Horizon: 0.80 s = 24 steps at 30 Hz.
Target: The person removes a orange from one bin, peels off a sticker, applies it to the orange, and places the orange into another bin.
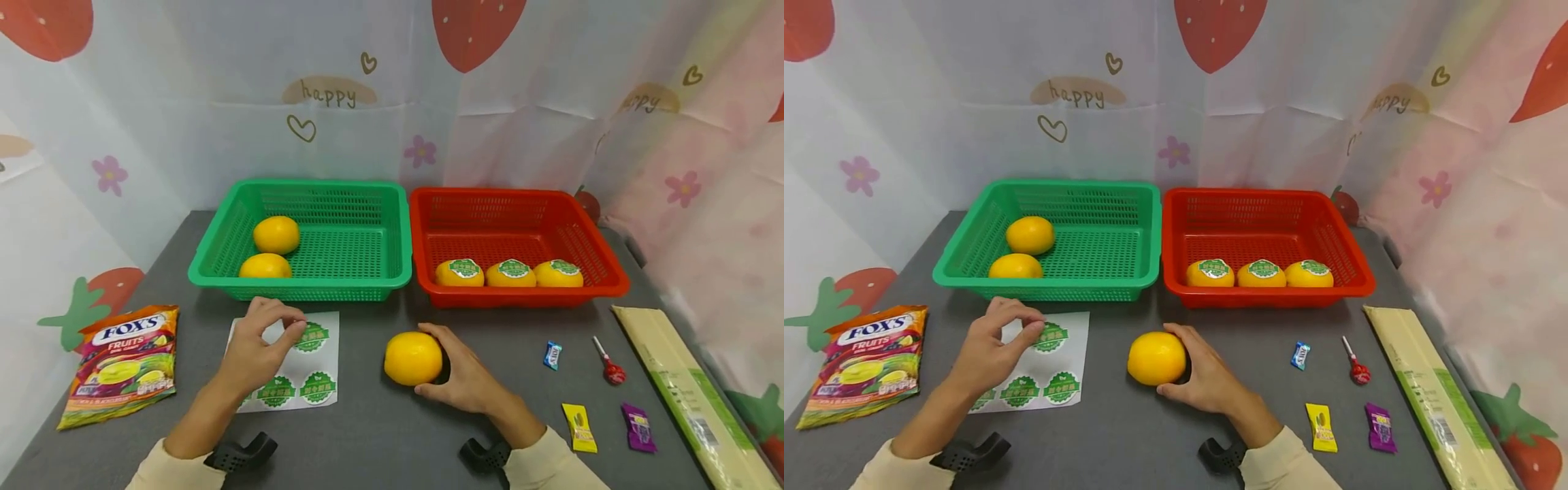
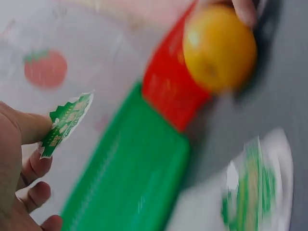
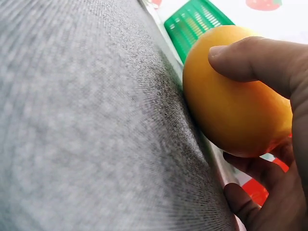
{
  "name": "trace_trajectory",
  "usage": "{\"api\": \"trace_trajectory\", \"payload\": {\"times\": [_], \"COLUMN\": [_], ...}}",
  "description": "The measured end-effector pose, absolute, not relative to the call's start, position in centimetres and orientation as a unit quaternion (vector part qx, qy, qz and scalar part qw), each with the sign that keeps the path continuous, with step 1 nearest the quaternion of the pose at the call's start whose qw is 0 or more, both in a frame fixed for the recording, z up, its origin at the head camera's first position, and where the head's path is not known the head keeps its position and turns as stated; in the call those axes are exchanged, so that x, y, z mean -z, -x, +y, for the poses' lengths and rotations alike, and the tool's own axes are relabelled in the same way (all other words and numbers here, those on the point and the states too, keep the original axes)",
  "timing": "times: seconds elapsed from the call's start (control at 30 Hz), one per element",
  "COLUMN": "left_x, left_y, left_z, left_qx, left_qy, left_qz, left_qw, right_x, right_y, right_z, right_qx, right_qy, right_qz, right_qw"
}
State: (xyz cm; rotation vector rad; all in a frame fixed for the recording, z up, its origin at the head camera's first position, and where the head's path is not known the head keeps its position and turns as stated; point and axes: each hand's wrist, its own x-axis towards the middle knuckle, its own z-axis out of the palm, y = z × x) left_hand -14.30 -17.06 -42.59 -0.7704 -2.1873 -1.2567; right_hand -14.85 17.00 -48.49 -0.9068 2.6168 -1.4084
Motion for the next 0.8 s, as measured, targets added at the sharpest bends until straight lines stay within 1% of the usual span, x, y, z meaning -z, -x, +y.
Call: {"api": "trace_trajectory", "payload": {"times": [0.17,0.33,0.6,0.8], "left_x": [41.2,41.5,43.0,43.8], "left_y": [14.3,14.6,15.1,15.6], "left_z": [-12.4,-8.8,-5.6,-4.1], "left_qx": [0.500,0.506,0.521,0.518], "left_qy": [0.314,0.316,0.285,0.296], "left_qz": [-0.786,-0.791,-0.798,-0.797], "left_qw": [0.183,0.134,0.100,0.091], "right_x": [48.4,48.5,48.8,48.9], "right_y": [14.8,14.9,14.9,15.1], "right_z": [17.1,16.9,16.9,17.0], "right_qx": [0.452,0.450,0.462,0.467], "right_qy": [0.286,0.296,0.307,0.314], "right_qz": [0.845,0.843,0.832,0.826], "right_qw": [0.025,0.018,0.019,0.016]}}
